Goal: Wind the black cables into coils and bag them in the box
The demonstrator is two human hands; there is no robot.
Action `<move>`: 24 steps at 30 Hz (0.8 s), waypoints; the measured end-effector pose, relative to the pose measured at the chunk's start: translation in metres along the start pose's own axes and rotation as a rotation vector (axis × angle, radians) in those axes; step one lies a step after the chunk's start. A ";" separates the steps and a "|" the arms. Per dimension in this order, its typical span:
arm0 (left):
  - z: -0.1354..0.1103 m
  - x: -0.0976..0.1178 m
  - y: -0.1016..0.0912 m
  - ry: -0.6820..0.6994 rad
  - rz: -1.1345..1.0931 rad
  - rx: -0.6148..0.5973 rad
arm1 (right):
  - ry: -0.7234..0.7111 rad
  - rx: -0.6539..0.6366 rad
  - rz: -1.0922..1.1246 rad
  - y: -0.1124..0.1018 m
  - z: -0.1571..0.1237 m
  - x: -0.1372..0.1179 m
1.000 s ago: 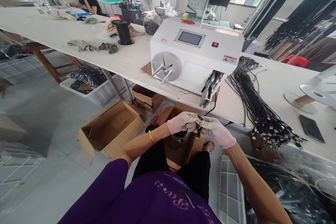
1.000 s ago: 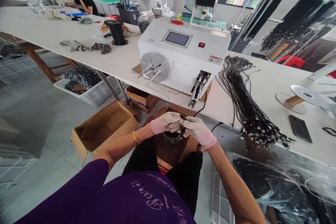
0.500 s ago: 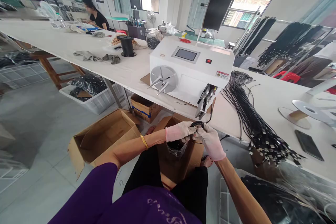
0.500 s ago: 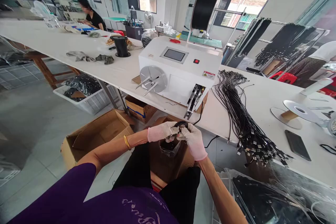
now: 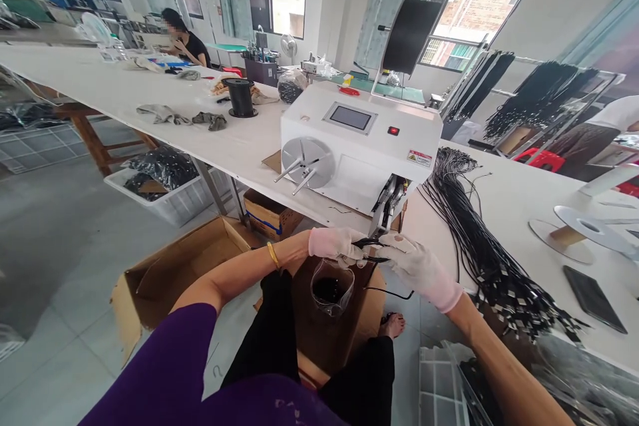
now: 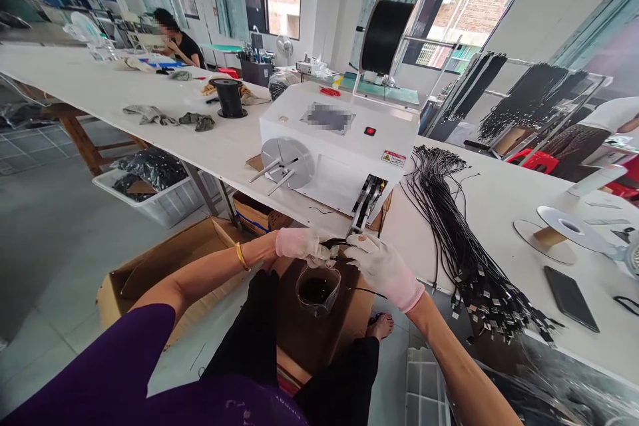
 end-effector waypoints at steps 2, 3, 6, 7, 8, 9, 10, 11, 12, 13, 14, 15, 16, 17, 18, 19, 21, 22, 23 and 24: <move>0.007 0.006 -0.016 0.054 0.158 0.102 | 0.055 0.032 0.118 -0.004 0.003 0.006; 0.010 0.009 -0.023 0.091 0.224 0.155 | 0.102 0.063 0.186 -0.005 0.004 0.011; 0.018 0.023 -0.044 0.247 0.405 0.336 | 0.315 0.168 0.378 -0.006 0.003 0.037; 0.021 0.028 -0.050 0.305 0.467 0.397 | 0.387 0.206 0.435 -0.005 0.001 0.047; 0.024 0.034 -0.055 0.356 0.532 0.454 | 0.453 0.249 0.484 -0.004 0.000 0.057; 0.029 0.039 -0.061 0.396 0.605 0.506 | 0.509 0.299 0.525 -0.003 -0.001 0.068; 0.034 0.044 -0.066 0.422 0.683 0.553 | 0.559 0.353 0.560 -0.002 -0.002 0.078; 0.041 0.049 -0.072 0.435 0.768 0.593 | 0.607 0.408 0.588 -0.001 -0.002 0.090; 0.049 0.052 -0.078 0.439 0.853 0.622 | 0.656 0.463 0.613 0.001 -0.003 0.102; 0.058 0.055 -0.084 0.440 0.934 0.642 | 0.701 0.514 0.637 0.003 -0.004 0.113; 0.067 0.057 -0.090 0.441 1.007 0.652 | 0.741 0.558 0.661 0.006 -0.004 0.124; 0.076 0.059 -0.096 0.445 1.074 0.651 | 0.773 0.593 0.683 0.010 -0.004 0.135; 0.085 0.059 -0.100 0.450 1.137 0.644 | 0.797 0.621 0.701 0.015 -0.003 0.144; 0.093 0.058 -0.105 0.456 1.199 0.635 | 0.814 0.647 0.718 0.019 -0.003 0.152; 0.100 0.057 -0.109 0.459 1.261 0.626 | 0.824 0.669 0.734 0.024 -0.002 0.159; 0.106 0.055 -0.113 0.458 1.321 0.622 | 0.828 0.692 0.750 0.028 -0.002 0.166; 0.115 0.048 -0.123 0.439 1.410 0.629 | 0.819 0.734 0.772 0.036 -0.001 0.176; 0.119 0.045 -0.129 0.425 1.438 0.640 | 0.810 0.755 0.779 0.039 -0.001 0.179; 0.122 0.041 -0.135 0.412 1.456 0.652 | 0.799 0.773 0.788 0.042 0.000 0.183; 0.125 0.038 -0.140 0.401 1.467 0.661 | 0.792 0.793 0.797 0.044 0.000 0.186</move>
Point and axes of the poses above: each hand's wrist, its own z-axis towards the middle knuckle, its own y-axis out of the palm, x = y × z, the point moved 8 cm from there along z, towards the middle knuckle, and after that the axes turned 3 degrees about -x, right-handed, at the moved point
